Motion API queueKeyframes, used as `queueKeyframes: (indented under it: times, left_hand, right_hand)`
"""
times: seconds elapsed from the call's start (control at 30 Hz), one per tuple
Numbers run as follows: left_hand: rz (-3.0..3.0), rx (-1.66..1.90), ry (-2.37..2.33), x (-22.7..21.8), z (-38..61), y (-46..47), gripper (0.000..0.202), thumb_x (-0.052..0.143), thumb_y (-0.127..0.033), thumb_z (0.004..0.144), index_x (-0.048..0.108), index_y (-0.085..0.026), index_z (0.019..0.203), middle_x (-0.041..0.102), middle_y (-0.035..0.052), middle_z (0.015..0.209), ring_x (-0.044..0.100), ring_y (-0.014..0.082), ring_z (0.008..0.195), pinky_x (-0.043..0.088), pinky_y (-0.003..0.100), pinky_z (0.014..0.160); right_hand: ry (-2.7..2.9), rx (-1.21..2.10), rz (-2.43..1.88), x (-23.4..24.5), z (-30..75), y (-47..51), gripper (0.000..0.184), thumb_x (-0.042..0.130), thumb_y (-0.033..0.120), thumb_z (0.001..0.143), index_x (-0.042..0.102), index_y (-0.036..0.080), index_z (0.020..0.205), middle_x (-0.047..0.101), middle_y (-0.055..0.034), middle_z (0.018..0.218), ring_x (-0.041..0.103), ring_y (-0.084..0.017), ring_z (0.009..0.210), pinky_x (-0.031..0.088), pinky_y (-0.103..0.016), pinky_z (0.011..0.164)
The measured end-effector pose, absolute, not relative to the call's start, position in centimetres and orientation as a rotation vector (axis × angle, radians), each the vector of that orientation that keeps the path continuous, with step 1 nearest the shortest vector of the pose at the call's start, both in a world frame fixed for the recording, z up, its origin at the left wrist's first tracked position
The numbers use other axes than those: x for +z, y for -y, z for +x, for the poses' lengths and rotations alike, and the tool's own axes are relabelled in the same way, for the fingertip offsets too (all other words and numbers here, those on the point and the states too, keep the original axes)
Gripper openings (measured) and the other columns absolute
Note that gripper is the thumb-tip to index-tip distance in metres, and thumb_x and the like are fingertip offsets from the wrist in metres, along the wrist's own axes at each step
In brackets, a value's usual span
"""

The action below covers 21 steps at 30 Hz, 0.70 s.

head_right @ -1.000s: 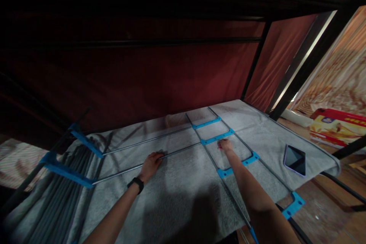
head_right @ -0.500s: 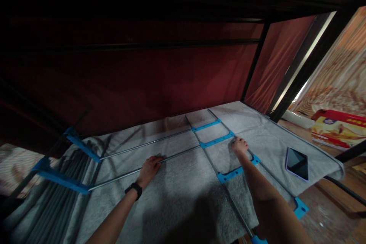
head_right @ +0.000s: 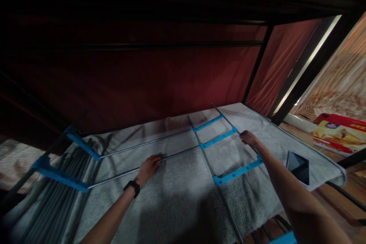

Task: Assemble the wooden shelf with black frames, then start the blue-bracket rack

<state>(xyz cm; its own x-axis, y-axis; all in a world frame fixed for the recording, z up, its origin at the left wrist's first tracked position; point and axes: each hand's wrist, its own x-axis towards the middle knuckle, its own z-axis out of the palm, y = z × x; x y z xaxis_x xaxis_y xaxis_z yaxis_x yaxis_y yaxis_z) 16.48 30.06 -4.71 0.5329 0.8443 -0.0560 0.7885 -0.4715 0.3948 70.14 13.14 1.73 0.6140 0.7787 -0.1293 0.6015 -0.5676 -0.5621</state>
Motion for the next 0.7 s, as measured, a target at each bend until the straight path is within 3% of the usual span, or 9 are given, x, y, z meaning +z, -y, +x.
queueKeyframes:
  times: [0.17,0.37,0.6,0.7]
  left_hand:
    - [2.357,0.197,-1.294,-4.1,16.4,-30.0,0.034,0.049,-0.023,0.094,0.068,-0.024,0.122,0.067,0.0061,0.125,0.066,0.0201,0.106,0.048,0.029,0.094]
    - [2.348,0.257,-1.235,-4.2,16.3,-29.6,0.035,0.048,-0.022,0.094,0.069,-0.023,0.122,0.068,0.0056,0.128,0.064,0.0208,0.114,0.047,0.031,0.101]
    - [2.334,0.270,-1.182,-4.5,15.9,-29.5,0.037,0.047,-0.021,0.094,0.068,-0.022,0.125,0.068,0.0055,0.129,0.063,0.0220,0.118,0.045,0.034,0.105]
    - [2.342,0.275,-1.167,-4.6,15.7,-29.6,0.037,0.047,-0.023,0.095,0.068,-0.024,0.124,0.067,0.0051,0.130,0.062,0.0223,0.120,0.045,0.034,0.105]
  right_hand:
    - [1.023,0.787,-2.017,6.4,69.1,-13.2,0.030,0.070,0.035,0.076,0.058,0.016,0.096,0.061,-0.0011,0.063,0.057,-0.012,0.054,0.046,-0.023,0.050]
    - [1.058,0.928,-1.770,11.5,63.2,-15.1,0.042,0.074,0.026,0.074,0.054,0.017,0.110,0.060,0.0008,0.064,0.055,-0.011,0.052,0.043,-0.021,0.043]
    - [1.090,0.774,-1.691,11.5,58.3,-17.5,0.040,0.069,0.024,0.070,0.060,0.017,0.109,0.065,-0.0022,0.074,0.056,-0.012,0.060,0.049,-0.024,0.052]
    - [1.058,0.704,-1.694,11.1,57.9,-17.8,0.037,0.069,0.029,0.069,0.064,0.018,0.104,0.069,-0.0046,0.089,0.061,-0.015,0.076,0.052,-0.026,0.064]
